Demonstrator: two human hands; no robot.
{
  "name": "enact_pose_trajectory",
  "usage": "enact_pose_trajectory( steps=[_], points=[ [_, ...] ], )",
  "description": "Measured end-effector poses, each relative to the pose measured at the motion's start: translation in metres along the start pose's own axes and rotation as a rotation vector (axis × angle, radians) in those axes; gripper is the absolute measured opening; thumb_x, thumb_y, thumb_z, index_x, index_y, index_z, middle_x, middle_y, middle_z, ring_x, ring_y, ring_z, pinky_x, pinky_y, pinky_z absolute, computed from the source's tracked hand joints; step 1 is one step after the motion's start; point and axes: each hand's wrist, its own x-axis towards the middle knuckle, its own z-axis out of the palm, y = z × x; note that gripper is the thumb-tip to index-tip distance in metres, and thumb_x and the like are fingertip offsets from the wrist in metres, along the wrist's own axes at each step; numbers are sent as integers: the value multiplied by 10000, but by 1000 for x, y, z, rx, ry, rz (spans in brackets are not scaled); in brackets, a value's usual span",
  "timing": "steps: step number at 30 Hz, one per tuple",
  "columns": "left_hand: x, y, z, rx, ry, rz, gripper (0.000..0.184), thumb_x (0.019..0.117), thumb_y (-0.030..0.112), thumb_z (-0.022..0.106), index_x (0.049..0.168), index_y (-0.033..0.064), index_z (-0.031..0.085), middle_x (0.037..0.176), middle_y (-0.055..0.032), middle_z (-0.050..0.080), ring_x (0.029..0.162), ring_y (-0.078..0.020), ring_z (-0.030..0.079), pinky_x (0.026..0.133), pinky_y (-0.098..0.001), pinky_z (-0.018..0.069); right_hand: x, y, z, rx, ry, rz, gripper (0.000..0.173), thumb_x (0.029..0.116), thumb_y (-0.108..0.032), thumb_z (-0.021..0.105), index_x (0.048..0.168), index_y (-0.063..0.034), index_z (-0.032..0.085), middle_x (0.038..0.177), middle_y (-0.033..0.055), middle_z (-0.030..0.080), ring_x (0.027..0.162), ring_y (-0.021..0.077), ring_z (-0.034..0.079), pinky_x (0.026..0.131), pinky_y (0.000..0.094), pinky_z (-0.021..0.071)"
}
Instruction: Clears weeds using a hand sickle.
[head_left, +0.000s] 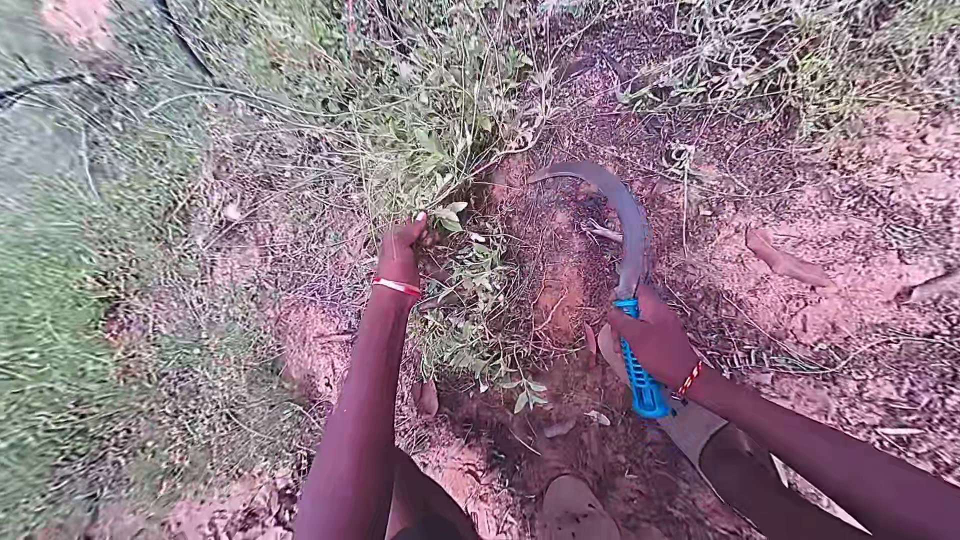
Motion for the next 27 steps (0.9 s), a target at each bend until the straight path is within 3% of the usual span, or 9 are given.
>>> enact_pose_trajectory(
  steps=[4, 7, 13, 16, 20, 22, 24, 25, 27],
  points=[
    [8, -9, 3, -108, 17, 12, 293, 1066, 209, 490, 775, 221, 518, 667, 110, 507, 663, -48, 553, 739, -250, 515, 63, -24, 5, -220, -217, 61, 286, 1058, -130, 539, 1299, 12, 480, 789, 83, 540, 572, 135, 561, 575, 300, 530],
    [16, 2, 6, -158, 80, -10, 304, 1073, 157, 473, 775, 198, 517, 633, 100, 483, 613, -56, 531, 712, -240, 512, 83, -25, 15, -326, -294, 73, 266, 1058, -147, 543, 1274, 0, 491, 771, 100, 548, 560, 158, 552, 563, 323, 519],
    [20, 6, 3, -125, 87, -34, 254, 1075, 154, 469, 832, 188, 535, 645, 104, 498, 615, -41, 546, 699, -219, 522, -27, 12, -13, -308, -457, 197, 361, 1028, -121, 541, 1370, -42, 457, 867, 81, 548, 595, 152, 574, 577, 330, 531],
    [21, -3, 13, -39, 84, -24, 256, 1060, 181, 495, 809, 206, 541, 644, 116, 517, 618, -34, 552, 703, -228, 520, -33, 7, -26, -289, -462, 211, 336, 1021, -117, 553, 1346, -77, 478, 843, 68, 555, 595, 147, 579, 570, 320, 532],
    [6, 10, 16, 313, 27, -14, 303, 1091, 251, 479, 1009, -6, 617, 864, -43, 587, 793, -114, 555, 793, -340, 481, -28, 5, -12, -334, -384, 168, 352, 1013, -110, 547, 1353, -53, 478, 873, 99, 563, 636, 187, 592, 608, 371, 533],
    [-6, 8, 19, 462, -4, 37, 352, 1106, 268, 440, 1093, -32, 625, 1004, -125, 648, 915, -186, 590, 853, -419, 473, -20, 5, -3, -330, -292, 113, 413, 1017, -119, 542, 1408, -13, 459, 927, 128, 585, 702, 207, 620, 677, 399, 547],
    [-30, -3, 24, 626, 40, 144, 429, 1094, 296, 457, 1372, -8, 576, 1331, -230, 618, 1243, -353, 582, 1047, -589, 433, -6, -2, 4, -282, -235, 78, 356, 1034, -124, 529, 1360, 2, 461, 870, 98, 572, 642, 158, 613, 632, 335, 552],
    [-44, -12, 35, 715, 82, 236, 484, 1076, 293, 481, 1468, 9, 497, 1462, -245, 527, 1364, -403, 492, 1111, -635, 359, 1, -10, 6, -249, -238, 82, 319, 1046, -126, 527, 1333, 1, 465, 828, 90, 567, 609, 145, 605, 606, 312, 548],
    [-75, -38, 66, 887, 171, 546, 499, 1016, 269, 511, 1433, -5, 514, 1483, -248, 502, 1384, -421, 467, 1129, -635, 332, 15, -29, 9, -236, -308, 102, 306, 1067, -154, 528, 1330, -18, 454, 802, 95, 557, 581, 152, 591, 591, 312, 549]
  ],
)
